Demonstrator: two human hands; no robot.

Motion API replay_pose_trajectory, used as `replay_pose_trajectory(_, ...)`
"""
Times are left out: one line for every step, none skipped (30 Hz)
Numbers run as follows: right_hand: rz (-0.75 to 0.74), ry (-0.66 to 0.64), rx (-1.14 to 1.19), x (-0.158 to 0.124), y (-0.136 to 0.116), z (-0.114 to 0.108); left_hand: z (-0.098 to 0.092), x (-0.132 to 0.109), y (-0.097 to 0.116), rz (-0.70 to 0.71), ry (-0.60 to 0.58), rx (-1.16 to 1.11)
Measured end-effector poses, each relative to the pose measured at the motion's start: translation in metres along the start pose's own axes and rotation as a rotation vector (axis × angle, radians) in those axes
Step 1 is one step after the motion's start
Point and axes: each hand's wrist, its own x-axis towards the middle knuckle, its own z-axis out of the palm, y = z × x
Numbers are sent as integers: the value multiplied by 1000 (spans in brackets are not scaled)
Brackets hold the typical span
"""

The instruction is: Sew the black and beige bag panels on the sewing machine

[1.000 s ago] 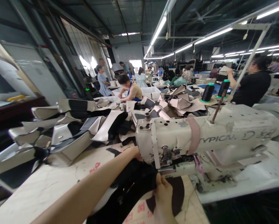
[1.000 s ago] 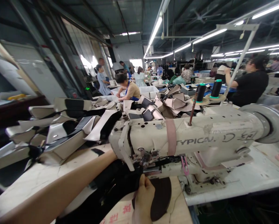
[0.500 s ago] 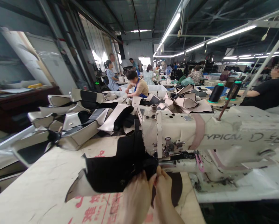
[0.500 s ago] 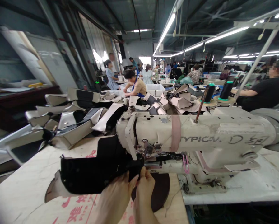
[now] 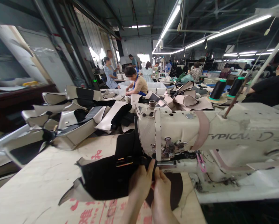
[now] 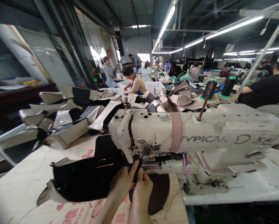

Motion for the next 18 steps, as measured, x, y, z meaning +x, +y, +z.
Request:
replay_pose_trajectory(10, 0, 8, 0, 0, 0, 1, 0, 0, -9, 2, 0)
replay_pose_trajectory(20, 0, 14, 0, 0, 0, 2, 0, 0, -26, 1, -5)
replay_pose_trajectory(30, 1, 18, 0, 0, -1, 2, 1, 0, -40, -1, -16)
replay_pose_trajectory(43, 6, 20, 1, 1, -1, 3, 1, -1, -48, -9, -30)
replay_pose_trajectory(59, 11, 23, 1, 1, -1, 3, 2, -1, -50, -23, -44)
replay_pose_trajectory(72, 16, 27, 1, 1, -1, 3, 3, -1, -50, -36, -57)
replay_pose_trajectory(83, 18, 32, 1, 1, 0, 3, 4, -1, -49, -44, -67)
replay_pose_trajectory(88, 20, 37, 1, 0, 0, 3, 5, -1, -50, -46, -75)
replay_pose_trajectory(89, 23, 38, 1, -1, 0, 2, 6, -1, -59, -41, -80)
replay_pose_trajectory(83, 29, 36, 0, -2, 1, 2, 7, -1, -73, -36, -84)
replay_pose_trajectory(71, 38, 32, 0, -3, 1, 2, 7, -1, -84, -30, -88)
replay_pose_trajectory(61, 47, 26, 0, -3, 2, 2, 8, -1, -94, -28, -88)
replay_pose_trajectory(51, 54, 20, 0, -4, 2, 2, 8, -1, -99, -29, -84)
replay_pose_trajectory(42, 57, 16, 1, -5, 2, 2, 8, 0, -100, -28, -82)
replay_pose_trajectory(36, 54, 14, 1, -5, 2, 2, 8, 1, -97, -22, -83)
replay_pose_trajectory(33, 51, 12, 2, -6, 1, 2, 7, 2, -92, -11, -89)
replay_pose_trajectory(33, 46, 10, 2, -6, 1, 2, 6, 3, -91, 2, -98)
replay_pose_trajectory(36, 43, 8, 3, -7, 0, 2, 5, 4, -98, 12, -108)
